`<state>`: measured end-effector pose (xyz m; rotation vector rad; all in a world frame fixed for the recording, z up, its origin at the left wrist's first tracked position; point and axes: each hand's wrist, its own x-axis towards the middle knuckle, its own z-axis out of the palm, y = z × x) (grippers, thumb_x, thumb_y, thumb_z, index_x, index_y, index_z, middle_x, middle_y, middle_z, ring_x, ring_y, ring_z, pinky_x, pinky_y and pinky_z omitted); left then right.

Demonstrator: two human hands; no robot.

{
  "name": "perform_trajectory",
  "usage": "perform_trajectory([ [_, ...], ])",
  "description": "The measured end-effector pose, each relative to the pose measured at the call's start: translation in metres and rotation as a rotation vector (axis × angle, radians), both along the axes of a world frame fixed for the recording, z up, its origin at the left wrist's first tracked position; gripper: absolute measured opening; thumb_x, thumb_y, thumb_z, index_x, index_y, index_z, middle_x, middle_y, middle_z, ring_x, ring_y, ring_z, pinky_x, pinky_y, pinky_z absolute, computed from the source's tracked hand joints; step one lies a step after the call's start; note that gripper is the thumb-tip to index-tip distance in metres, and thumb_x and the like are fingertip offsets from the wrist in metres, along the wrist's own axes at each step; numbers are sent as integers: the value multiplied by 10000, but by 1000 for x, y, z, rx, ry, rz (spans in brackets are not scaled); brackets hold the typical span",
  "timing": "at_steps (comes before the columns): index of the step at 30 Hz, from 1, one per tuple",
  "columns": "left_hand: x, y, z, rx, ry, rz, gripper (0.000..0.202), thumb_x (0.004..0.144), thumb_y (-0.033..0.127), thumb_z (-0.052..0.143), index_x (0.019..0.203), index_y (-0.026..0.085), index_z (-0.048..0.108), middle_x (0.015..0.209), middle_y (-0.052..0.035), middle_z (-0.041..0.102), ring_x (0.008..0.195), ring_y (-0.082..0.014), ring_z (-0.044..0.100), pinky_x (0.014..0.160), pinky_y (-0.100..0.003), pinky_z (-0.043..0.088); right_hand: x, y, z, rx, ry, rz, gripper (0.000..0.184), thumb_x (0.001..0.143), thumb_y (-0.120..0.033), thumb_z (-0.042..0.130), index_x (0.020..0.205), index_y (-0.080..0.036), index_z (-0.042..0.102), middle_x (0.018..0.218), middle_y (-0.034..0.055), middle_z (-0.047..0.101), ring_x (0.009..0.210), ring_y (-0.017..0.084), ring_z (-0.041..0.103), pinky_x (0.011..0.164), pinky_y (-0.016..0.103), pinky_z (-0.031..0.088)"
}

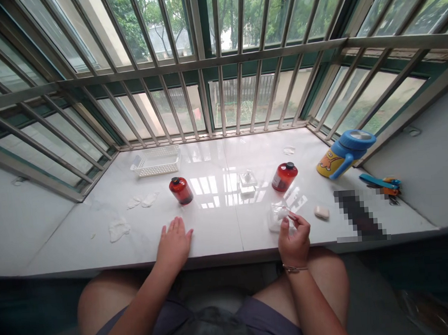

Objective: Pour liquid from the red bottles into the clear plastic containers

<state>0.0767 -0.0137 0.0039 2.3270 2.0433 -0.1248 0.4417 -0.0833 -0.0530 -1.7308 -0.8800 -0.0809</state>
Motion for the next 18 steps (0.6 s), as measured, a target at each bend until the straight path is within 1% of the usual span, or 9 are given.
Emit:
perform_trajectory([
  [2, -30, 2, -4, 24, 39, 93, 645, 1096, 375, 343, 1581, -24, 490, 1660, -298, 458, 1552, -399, 480, 1291, -625, 336, 0, 0, 0, -3, 0, 3, 571, 976, -679, 585, 1260, -185, 563, 1235, 177, 670, 1114, 320, 692, 989, 505, 541],
  [4, -46, 2, -10, 45, 35, 117, 644, 1100, 374, 325, 1584, -17, 488, 1661, -292, 461, 1552, -399, 478, 1271, -623, 369, 0, 0, 1, -5, -3, 5, 569, 974, -677, 584, 1258, -184, 560, 1233, 181, 674, 1109, 323, 698, 987, 504, 543],
  [5, -48, 1, -12, 55, 27, 129, 649, 1099, 378, 328, 1585, -23, 483, 1661, -296, 457, 1554, -405, 473, 1265, -619, 380, 0, 0, 1, -6, -5, 4, 570, 974, -677, 583, 1257, -183, 558, 1230, 183, 676, 1106, 324, 700, 986, 504, 544],
  [7, -40, 2, -15, 65, 9, 159, 667, 1096, 395, 351, 1586, -42, 470, 1660, -313, 446, 1562, -422, 456, 1267, -609, 381, -1, 1, 2, -7, -6, -8, 569, 974, -680, 579, 1251, -183, 559, 1225, 183, 679, 1103, 326, 703, 986, 505, 545],
  [9, -18, 6, -15, 59, -24, 170, 685, 1094, 410, 371, 1595, -51, 452, 1669, -321, 424, 1578, -426, 430, 1287, -595, 358, -1, 1, 3, -8, -2, -16, 567, 975, -681, 576, 1249, -184, 560, 1225, 181, 680, 1106, 325, 703, 989, 506, 544],
  [10, -4, 9, -14, 50, -50, 154, 688, 1097, 414, 371, 1603, -47, 441, 1681, -316, 407, 1590, -420, 414, 1297, -586, 346, -2, 1, 3, -9, 1, -14, 567, 975, -681, 577, 1250, -185, 560, 1225, 180, 680, 1108, 325, 703, 991, 507, 544],
  [13, 50, 17, -11, 12, -143, 39, 700, 1095, 421, 389, 1627, -34, 405, 1709, -307, 356, 1616, -408, 372, 1312, -587, 327, -1, 0, 3, -13, 9, 0, 578, 974, -687, 580, 1258, -184, 559, 1221, 175, 682, 1116, 324, 701, 1000, 510, 539],
  [15, 92, 17, -11, -29, -194, -80, 701, 1099, 446, 388, 1645, 6, 398, 1725, -279, 341, 1627, -393, 356, 1322, -581, 315, 0, 0, 2, -19, 12, -1, 592, 972, -698, 576, 1260, -182, 556, 1214, 175, 683, 1118, 326, 699, 998, 508, 537],
  [18, 149, 7, -15, -107, -277, -349, 741, 1104, 515, 372, 1668, 35, 372, 1746, -242, 321, 1655, -354, 305, 1352, -538, 283, 1, 0, 1, -25, 14, -8, 612, 963, -716, 572, 1257, -179, 554, 1213, 181, 681, 1116, 330, 695, 988, 502, 534],
])
